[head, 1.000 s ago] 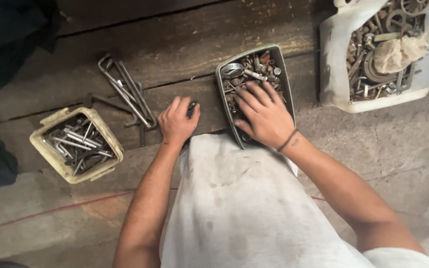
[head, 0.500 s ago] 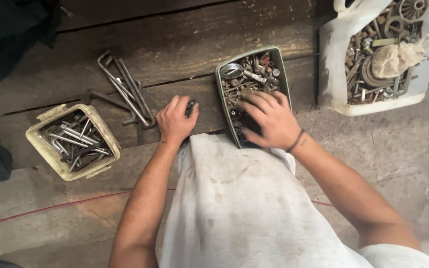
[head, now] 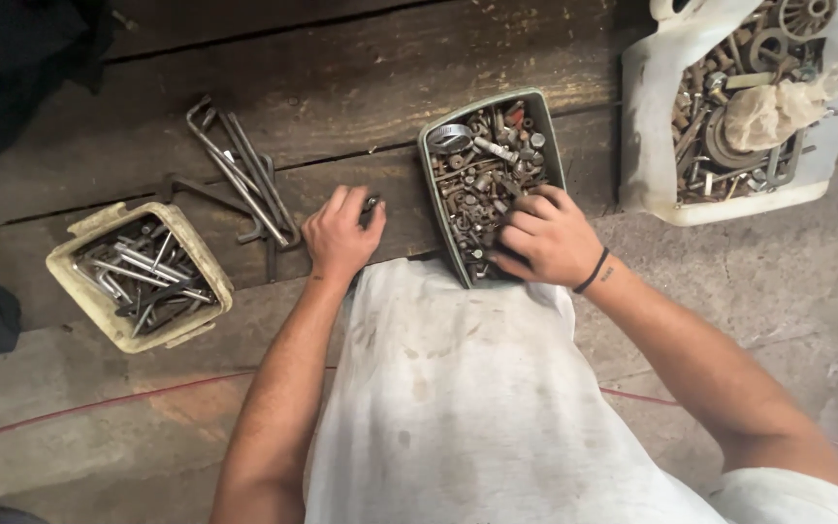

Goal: Sorting and inspecting various metal hardware components like bolts and nuts in a workshop

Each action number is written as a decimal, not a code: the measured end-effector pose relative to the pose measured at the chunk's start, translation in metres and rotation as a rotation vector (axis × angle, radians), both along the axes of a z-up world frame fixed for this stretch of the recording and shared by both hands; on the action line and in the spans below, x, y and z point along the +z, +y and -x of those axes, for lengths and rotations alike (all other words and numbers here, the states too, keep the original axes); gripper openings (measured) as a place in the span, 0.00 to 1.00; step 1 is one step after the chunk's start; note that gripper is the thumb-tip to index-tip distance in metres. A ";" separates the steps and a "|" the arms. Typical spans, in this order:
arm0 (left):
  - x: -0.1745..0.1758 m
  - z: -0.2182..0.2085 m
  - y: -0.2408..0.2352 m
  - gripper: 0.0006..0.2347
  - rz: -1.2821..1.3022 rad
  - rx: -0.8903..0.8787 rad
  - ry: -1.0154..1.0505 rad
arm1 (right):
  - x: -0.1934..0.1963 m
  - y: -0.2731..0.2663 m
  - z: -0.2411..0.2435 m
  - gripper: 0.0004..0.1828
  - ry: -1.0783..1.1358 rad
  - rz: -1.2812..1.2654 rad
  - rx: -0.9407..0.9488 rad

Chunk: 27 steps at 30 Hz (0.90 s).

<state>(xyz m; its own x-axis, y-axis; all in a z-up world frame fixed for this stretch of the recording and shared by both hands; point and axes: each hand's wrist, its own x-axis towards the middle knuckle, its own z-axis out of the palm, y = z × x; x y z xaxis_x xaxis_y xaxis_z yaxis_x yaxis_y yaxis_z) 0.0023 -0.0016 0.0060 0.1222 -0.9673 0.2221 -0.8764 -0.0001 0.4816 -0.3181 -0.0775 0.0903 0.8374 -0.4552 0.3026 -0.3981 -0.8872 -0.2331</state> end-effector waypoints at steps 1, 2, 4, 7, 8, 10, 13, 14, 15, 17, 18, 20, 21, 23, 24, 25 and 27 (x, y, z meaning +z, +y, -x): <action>0.000 -0.001 0.002 0.10 -0.001 0.004 -0.002 | -0.001 0.000 0.001 0.21 -0.002 -0.001 0.004; 0.000 -0.001 0.002 0.10 0.001 0.004 -0.002 | -0.002 -0.002 0.003 0.21 -0.032 -0.021 0.026; -0.003 -0.001 0.002 0.10 0.001 0.008 0.002 | -0.002 -0.004 0.003 0.22 -0.057 -0.043 0.051; -0.007 -0.001 0.001 0.09 -0.004 0.006 -0.019 | 0.003 -0.004 -0.007 0.19 -0.058 -0.027 0.011; -0.005 -0.001 0.001 0.09 0.003 0.004 -0.010 | 0.008 -0.001 -0.012 0.17 -0.002 0.000 -0.050; -0.003 -0.002 0.000 0.09 0.005 0.006 -0.002 | 0.018 0.001 -0.028 0.21 0.054 0.022 -0.108; -0.003 -0.002 0.001 0.09 0.012 -0.001 -0.001 | 0.028 -0.002 -0.050 0.32 0.186 0.004 -0.202; -0.005 -0.002 0.001 0.09 0.016 -0.004 -0.018 | 0.027 -0.004 -0.052 0.33 0.199 -0.021 -0.212; -0.006 -0.002 0.001 0.09 0.021 -0.008 -0.034 | 0.027 -0.007 -0.055 0.34 0.212 -0.046 -0.221; -0.005 -0.003 0.000 0.10 0.023 -0.001 -0.046 | 0.025 -0.008 -0.049 0.32 0.205 -0.055 -0.216; -0.005 -0.001 0.000 0.10 0.027 0.009 -0.052 | 0.025 -0.008 -0.045 0.30 0.204 -0.062 -0.206; -0.003 -0.002 -0.002 0.09 0.018 -0.008 -0.032 | 0.030 -0.009 -0.036 0.29 0.225 -0.045 -0.208; -0.001 -0.003 -0.001 0.09 0.011 -0.022 -0.015 | 0.032 -0.008 -0.033 0.29 0.242 -0.027 -0.207; 0.000 -0.003 0.000 0.09 0.010 -0.023 -0.011 | 0.023 -0.003 -0.018 0.24 0.201 -0.025 -0.207; 0.001 -0.002 -0.003 0.09 0.015 -0.029 -0.004 | 0.019 -0.002 -0.010 0.19 0.162 -0.019 -0.213; 0.001 -0.003 -0.003 0.09 0.019 -0.029 -0.004 | 0.018 -0.003 -0.007 0.19 0.163 -0.014 -0.213; 0.002 -0.002 -0.002 0.10 0.019 -0.011 -0.009 | 0.015 -0.004 -0.002 0.17 0.076 -0.070 -0.195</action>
<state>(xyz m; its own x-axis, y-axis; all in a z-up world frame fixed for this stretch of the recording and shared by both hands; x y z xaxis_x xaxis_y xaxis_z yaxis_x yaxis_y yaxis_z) 0.0042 -0.0039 0.0076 0.1098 -0.9642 0.2415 -0.8807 0.0182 0.4733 -0.3164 -0.0819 0.1051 0.7506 -0.6285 0.2039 -0.5794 -0.7744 -0.2540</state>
